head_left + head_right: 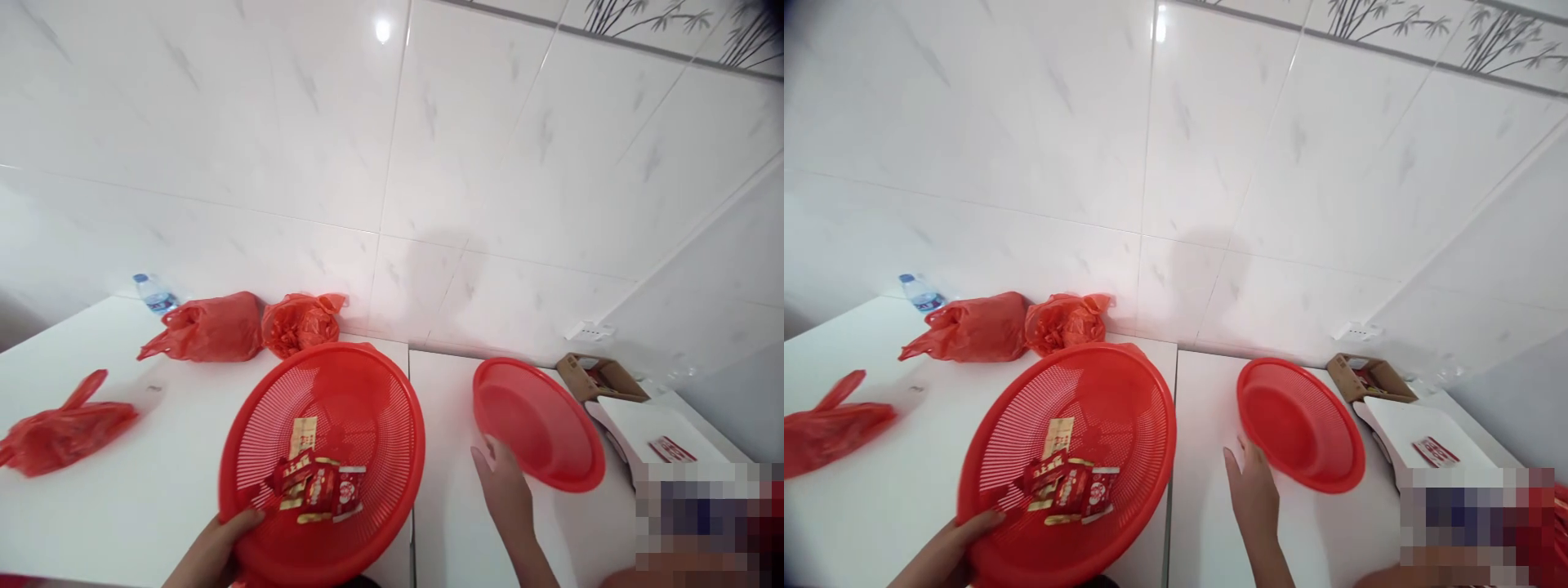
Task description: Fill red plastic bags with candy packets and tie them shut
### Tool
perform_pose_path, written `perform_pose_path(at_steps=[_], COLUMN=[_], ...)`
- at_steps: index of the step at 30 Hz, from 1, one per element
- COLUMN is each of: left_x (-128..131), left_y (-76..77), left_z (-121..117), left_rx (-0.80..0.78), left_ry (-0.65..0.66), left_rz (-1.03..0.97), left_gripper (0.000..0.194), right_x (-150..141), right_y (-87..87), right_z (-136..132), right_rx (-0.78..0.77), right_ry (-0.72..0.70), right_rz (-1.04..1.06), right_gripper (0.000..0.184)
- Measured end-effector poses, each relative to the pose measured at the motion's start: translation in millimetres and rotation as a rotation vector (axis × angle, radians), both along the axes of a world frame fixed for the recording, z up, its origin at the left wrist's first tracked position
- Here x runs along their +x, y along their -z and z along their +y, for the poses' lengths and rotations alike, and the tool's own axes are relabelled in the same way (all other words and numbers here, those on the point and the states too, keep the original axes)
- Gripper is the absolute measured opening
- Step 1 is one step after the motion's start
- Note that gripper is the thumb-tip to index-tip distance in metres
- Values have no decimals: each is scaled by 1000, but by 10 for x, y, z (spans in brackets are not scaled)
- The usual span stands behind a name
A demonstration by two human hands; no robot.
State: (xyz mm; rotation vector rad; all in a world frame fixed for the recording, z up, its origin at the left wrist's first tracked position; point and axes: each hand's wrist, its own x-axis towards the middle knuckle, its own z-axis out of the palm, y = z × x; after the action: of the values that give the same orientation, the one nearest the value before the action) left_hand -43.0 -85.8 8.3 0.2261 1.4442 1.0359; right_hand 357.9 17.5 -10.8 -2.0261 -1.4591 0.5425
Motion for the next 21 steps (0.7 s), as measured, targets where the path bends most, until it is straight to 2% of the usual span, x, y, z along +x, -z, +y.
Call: perform_pose_path(at_steps=[2,4,7,9,12,14,18,21], left_x=[145,283,418,422,300,188,86,174], left_y=[-13,-18,-45,-84,-195,-317,-625,-808], left_z=[55,103,172,229,342,423,569,663], left_rx=[27,65,160,219,248,274,375,425], left_ry=[-2,36,148,222,251,277,397,488], left_rz=[-51,-59,-7,98,294,366,440,448], left_gripper=[32,37,54,73,97,99,78,63], right_x=[-192,-406,-580,-520,-182,117,574,693], right_y=[-96,-109,-5,120,336,467,692,810], right_z=[-11,-94,-272,-392,-566,-689,-945,-1091], right_rx=[-59,-146,-254,-248,-216,-218,-173,-151], right_ry=[-33,-74,-112,-72,102,224,441,514], right_rz=[218,525,929,1075,1173,1182,1132,1033], right_gripper=[57,61,53,44,42,45,48,44])
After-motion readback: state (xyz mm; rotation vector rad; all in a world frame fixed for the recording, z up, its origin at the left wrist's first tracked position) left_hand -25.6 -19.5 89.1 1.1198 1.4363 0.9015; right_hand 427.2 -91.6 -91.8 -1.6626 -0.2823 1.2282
